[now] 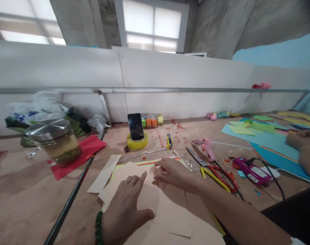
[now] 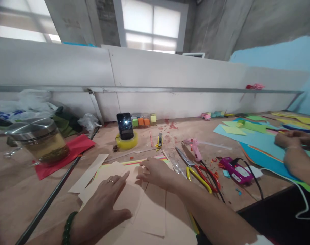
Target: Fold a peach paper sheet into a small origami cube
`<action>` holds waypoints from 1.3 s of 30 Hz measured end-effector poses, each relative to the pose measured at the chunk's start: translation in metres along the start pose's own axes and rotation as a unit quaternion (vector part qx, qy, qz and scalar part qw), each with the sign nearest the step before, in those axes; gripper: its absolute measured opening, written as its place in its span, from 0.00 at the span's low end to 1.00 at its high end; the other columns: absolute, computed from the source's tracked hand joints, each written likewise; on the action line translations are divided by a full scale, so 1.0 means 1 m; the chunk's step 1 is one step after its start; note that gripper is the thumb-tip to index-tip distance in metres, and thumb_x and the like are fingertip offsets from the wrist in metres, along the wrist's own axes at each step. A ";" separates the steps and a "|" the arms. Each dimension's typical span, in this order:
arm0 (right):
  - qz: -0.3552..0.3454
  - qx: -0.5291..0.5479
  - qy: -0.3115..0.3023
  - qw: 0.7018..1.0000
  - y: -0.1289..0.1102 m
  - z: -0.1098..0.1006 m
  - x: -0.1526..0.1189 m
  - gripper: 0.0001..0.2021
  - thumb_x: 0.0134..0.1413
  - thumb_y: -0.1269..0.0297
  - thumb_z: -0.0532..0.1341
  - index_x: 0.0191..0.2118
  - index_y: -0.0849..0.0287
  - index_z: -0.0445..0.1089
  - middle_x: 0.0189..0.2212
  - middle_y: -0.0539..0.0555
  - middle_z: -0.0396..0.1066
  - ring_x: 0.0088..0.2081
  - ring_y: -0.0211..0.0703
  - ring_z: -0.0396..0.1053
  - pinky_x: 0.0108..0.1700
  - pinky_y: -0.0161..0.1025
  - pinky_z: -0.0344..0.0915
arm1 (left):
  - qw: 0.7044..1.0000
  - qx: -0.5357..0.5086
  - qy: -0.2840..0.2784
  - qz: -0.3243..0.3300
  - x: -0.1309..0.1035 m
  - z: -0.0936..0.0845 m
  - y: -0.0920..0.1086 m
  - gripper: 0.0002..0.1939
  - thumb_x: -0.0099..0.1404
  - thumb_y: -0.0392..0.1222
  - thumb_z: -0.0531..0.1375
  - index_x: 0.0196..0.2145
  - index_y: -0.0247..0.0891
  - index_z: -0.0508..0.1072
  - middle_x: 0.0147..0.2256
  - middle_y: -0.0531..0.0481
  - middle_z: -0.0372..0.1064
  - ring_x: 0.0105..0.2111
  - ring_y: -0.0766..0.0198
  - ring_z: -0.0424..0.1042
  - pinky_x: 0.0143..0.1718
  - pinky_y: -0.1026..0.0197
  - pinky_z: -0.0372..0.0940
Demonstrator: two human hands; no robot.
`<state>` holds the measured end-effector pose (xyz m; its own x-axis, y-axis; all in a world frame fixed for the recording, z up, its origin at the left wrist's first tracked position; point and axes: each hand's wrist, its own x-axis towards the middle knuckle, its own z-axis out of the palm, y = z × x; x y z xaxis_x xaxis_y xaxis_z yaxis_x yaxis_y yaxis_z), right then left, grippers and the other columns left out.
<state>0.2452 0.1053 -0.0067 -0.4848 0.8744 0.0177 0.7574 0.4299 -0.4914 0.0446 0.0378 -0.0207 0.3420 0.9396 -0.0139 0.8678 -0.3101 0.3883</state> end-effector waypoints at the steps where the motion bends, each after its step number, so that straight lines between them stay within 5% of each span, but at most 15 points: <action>1: -0.004 0.027 0.012 1.000 0.003 0.004 0.001 0.17 0.52 0.62 0.65 0.48 0.58 0.73 0.35 0.53 0.72 0.34 0.40 0.67 0.34 0.34 0.59 | 1.000 -0.008 0.004 -0.005 0.000 0.001 -0.001 0.48 0.46 0.41 0.67 0.64 0.35 0.55 0.51 0.37 0.67 0.50 0.44 0.65 0.52 0.42 0.60; 7: -0.085 0.151 0.112 0.979 0.023 0.022 0.014 0.03 0.49 0.73 0.63 0.28 0.60 0.74 0.28 0.50 0.66 0.32 0.38 0.65 0.34 0.33 0.60 | 0.992 -0.068 0.101 0.024 0.000 0.009 -0.013 0.45 0.48 0.38 0.65 0.63 0.41 0.56 0.50 0.41 0.69 0.49 0.46 0.67 0.51 0.43 0.63; 12: -0.126 0.248 0.201 0.939 0.022 0.013 0.015 0.08 0.54 0.61 0.61 0.28 0.58 0.71 0.30 0.52 0.69 0.36 0.43 0.68 0.40 0.38 0.65 | 0.968 -0.139 0.207 0.008 0.007 0.004 -0.023 0.30 0.56 0.40 0.59 0.57 0.41 0.64 0.46 0.44 0.73 0.43 0.51 0.71 0.44 0.49 0.67; 18: -0.133 0.198 0.189 0.952 0.017 0.008 0.007 0.02 0.49 0.69 0.61 0.32 0.57 0.70 0.34 0.53 0.74 0.40 0.45 0.71 0.47 0.43 0.65 | 0.953 -0.091 0.288 0.019 0.007 -0.001 -0.025 0.25 0.59 0.40 0.56 0.55 0.44 0.67 0.30 0.52 0.71 0.31 0.58 0.70 0.33 0.57 0.67; 23: -0.219 0.119 0.162 0.955 0.016 0.014 0.007 0.07 0.49 0.75 0.59 0.26 0.56 0.71 0.31 0.54 0.75 0.38 0.44 0.71 0.44 0.43 0.67 | 0.956 -0.065 0.266 0.103 0.000 0.002 -0.024 0.32 0.61 0.42 0.59 0.63 0.46 0.57 0.36 0.49 0.72 0.37 0.55 0.71 0.43 0.50 0.67; 27: -0.207 0.118 0.116 0.964 0.017 0.016 0.003 0.12 0.45 0.82 0.57 0.27 0.58 0.72 0.46 0.55 0.74 0.46 0.43 0.71 0.47 0.41 0.67 | 0.951 -0.099 0.237 0.172 -0.001 0.000 -0.028 0.41 0.58 0.56 0.62 0.64 0.43 0.53 0.56 0.38 0.64 0.55 0.45 0.64 0.53 0.43 0.64; 30: -0.225 0.065 0.045 0.971 0.016 0.014 0.002 0.14 0.43 0.85 0.55 0.29 0.58 0.71 0.52 0.55 0.70 0.50 0.43 0.69 0.48 0.40 0.66 | 0.959 -0.145 0.203 0.135 0.005 -0.001 -0.032 0.31 0.63 0.51 0.58 0.61 0.39 0.60 0.58 0.38 0.65 0.56 0.48 0.65 0.55 0.44 0.64; 33: -0.272 -0.059 0.031 0.960 0.015 0.013 0.005 0.12 0.46 0.84 0.56 0.30 0.60 0.70 0.46 0.58 0.73 0.51 0.47 0.67 0.51 0.44 0.64 | 0.963 -0.186 0.182 0.069 0.014 -0.002 -0.035 0.21 0.65 0.44 0.52 0.54 0.36 0.70 0.53 0.40 0.71 0.54 0.52 0.69 0.56 0.47 0.64; 39: -0.284 -0.251 0.016 0.925 -0.007 0.021 0.005 0.08 0.58 0.75 0.56 0.41 0.63 0.71 0.39 0.64 0.74 0.45 0.52 0.67 0.47 0.47 0.62 | 0.956 -0.215 0.195 0.037 0.019 -0.005 -0.034 0.23 0.59 0.40 0.52 0.51 0.38 0.73 0.50 0.46 0.74 0.52 0.55 0.71 0.54 0.51 0.66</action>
<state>0.2287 0.1017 -0.0211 -0.8605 0.4775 0.1779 0.4953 0.8657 0.0721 0.0195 0.0671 -0.0293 0.1638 0.9258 0.3407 0.5886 -0.3689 0.7193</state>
